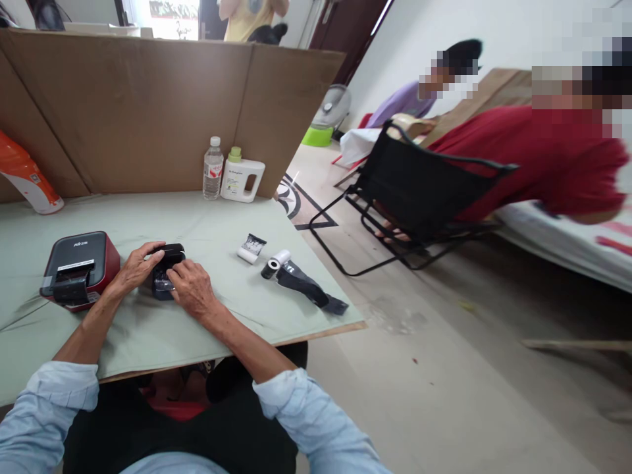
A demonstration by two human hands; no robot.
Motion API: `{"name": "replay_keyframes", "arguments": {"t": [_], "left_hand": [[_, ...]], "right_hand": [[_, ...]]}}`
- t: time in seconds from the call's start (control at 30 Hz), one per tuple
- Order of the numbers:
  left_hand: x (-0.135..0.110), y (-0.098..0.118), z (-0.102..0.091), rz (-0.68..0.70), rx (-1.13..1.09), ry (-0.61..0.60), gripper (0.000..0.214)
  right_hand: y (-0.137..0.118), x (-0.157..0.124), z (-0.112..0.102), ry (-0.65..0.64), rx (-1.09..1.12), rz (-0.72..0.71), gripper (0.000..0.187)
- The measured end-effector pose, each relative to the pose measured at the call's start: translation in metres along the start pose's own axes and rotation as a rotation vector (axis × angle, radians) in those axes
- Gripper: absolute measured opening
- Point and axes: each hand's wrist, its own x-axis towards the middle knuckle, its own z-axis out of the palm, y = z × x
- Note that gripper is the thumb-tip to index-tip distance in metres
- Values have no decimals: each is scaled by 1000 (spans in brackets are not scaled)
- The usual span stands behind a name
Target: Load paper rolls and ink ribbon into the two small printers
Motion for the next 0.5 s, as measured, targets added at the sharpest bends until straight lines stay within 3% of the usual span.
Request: {"name": "replay_keyframes", "arguments": {"t": [0.27, 0.5], "left_hand": [[-14, -9, -5, 72, -24, -81, 51], [-15, -16, -10, 174, 15, -130, 47]], "right_hand": [[-9, -25, 12, 75, 70, 43, 49], [-9, -33, 9, 128, 117, 33, 46]]}}
